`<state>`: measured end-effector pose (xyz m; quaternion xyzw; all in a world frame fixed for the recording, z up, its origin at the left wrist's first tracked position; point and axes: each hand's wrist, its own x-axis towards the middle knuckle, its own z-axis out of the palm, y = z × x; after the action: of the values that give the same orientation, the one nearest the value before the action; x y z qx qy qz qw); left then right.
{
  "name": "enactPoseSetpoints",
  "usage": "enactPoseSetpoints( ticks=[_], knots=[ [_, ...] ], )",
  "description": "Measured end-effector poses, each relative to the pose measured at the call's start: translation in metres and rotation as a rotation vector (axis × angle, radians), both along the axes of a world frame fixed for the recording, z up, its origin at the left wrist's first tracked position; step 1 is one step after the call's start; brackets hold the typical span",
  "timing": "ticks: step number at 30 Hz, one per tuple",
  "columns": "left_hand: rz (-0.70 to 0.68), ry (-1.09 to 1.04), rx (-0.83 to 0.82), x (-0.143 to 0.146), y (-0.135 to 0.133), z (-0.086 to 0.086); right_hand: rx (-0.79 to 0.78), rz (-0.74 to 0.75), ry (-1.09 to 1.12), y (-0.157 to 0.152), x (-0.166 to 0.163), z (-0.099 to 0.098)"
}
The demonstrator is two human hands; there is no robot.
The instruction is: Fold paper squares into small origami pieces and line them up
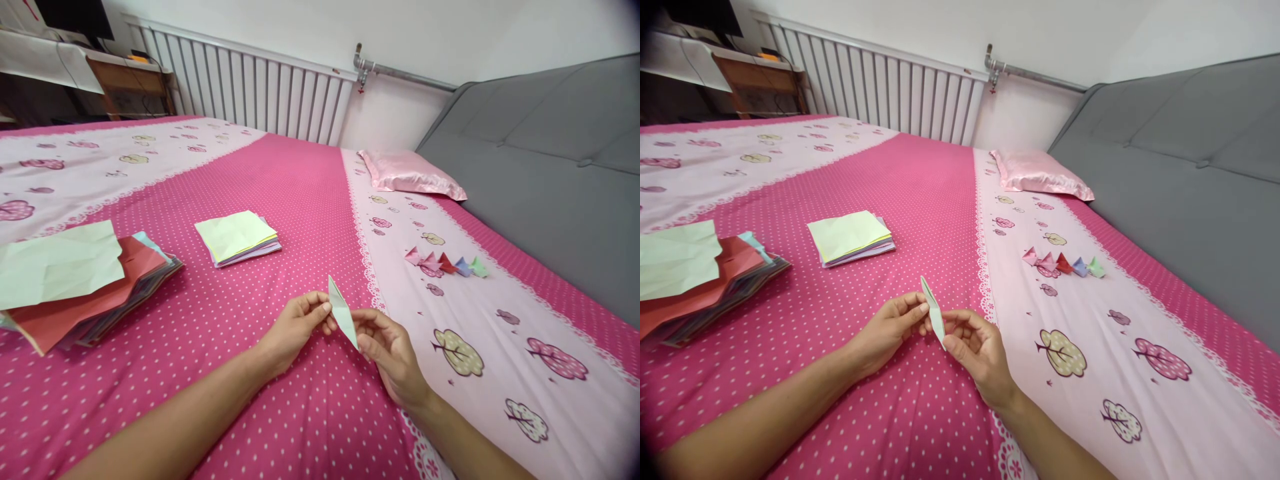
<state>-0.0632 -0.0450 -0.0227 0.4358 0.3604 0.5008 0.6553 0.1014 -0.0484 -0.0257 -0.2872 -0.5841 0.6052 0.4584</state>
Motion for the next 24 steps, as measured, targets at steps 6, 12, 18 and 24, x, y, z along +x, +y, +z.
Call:
enactPoseSetpoints(
  ticks=[6, 12, 18, 24],
  knots=[
    [0.011, -0.018, 0.003, -0.0006, 0.0011, -0.0002, -0.030, -0.011, -0.001, 0.0011, -0.0007, -0.0021],
    [0.034, 0.014, 0.024, -0.0008, 0.0000, 0.0007, -0.025, 0.004, 0.019, 0.0010, -0.0006, -0.0018],
    [0.044, 0.029, 0.023, -0.0003, 0.0005, 0.0009, -0.034, -0.006, 0.010, 0.0006, -0.0017, -0.0013],
    [0.022, 0.001, 0.009, -0.0016, 0.0011, -0.0006, -0.047, -0.007, 0.015, 0.0004, -0.0026, -0.0009]
  ],
)
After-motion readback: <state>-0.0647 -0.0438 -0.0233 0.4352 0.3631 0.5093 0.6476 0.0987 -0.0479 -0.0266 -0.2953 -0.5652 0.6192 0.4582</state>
